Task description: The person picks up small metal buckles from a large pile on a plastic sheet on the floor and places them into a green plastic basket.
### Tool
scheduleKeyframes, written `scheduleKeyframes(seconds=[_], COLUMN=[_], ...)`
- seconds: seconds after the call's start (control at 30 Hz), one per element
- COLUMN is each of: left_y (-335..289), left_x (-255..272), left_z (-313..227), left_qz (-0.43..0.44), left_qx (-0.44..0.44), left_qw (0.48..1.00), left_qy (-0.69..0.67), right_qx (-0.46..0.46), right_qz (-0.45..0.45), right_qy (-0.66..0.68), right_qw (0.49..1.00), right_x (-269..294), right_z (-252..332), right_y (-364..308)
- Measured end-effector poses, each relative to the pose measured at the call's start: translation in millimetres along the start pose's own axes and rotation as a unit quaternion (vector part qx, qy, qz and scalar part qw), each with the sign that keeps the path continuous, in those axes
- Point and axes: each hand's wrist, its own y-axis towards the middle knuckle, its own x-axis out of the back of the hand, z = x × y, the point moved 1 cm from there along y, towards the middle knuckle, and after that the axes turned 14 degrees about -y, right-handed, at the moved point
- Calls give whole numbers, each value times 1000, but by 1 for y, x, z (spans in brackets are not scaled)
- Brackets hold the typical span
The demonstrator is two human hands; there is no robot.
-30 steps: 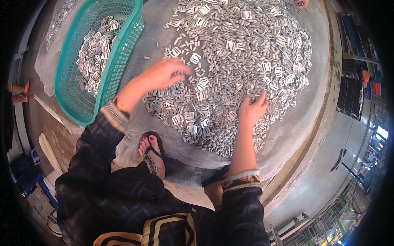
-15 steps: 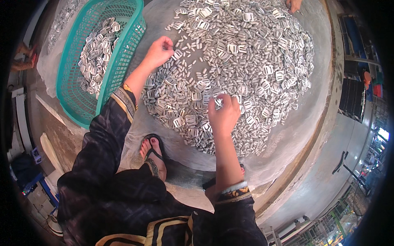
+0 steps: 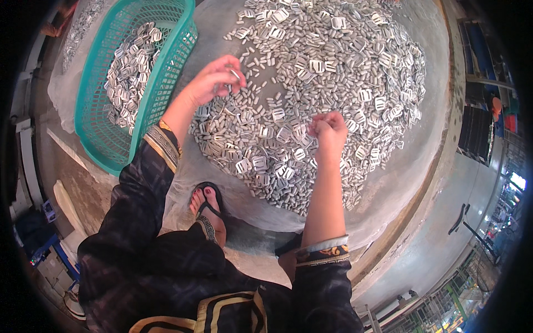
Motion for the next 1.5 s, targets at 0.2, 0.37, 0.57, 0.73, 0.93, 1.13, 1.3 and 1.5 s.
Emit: scheduleKeyframes(seconds=[0.2, 0.37, 0.57, 0.73, 0.93, 1.13, 1.3, 1.5], left_y=[25, 19, 15, 4, -3, -1, 3, -16], left_x=[-60, -84, -33, -44, -72, -55, -70, -103], left_z=[64, 54, 38, 30, 59, 36, 47, 58], left_qz=[70, 39, 101, 147, 132, 134, 207, 192], left_qx=[-90, -54, 65, 35, -75, 39, 6, 2], left_qw=[875, 778, 979, 959, 778, 982, 908, 744], left_qy=[471, 625, 167, 240, 610, 127, 364, 640], right_qx=[113, 62, -33, 89, 131, -21, 149, 176], right_qz=[-78, -30, 32, 44, 47, 23, 30, 5], right_qy=[-506, -329, -29, -522, -424, -11, -481, -637], right_qw=[852, 942, 999, 847, 895, 999, 863, 750], right_x=[-9, 2, 16, -28, -4, 45, 29, 21], right_z=[-24, -29, -8, -7, -35, -16, -24, -22], right_y=[-12, -4, -14, -28, -7, -18, -20, -25])
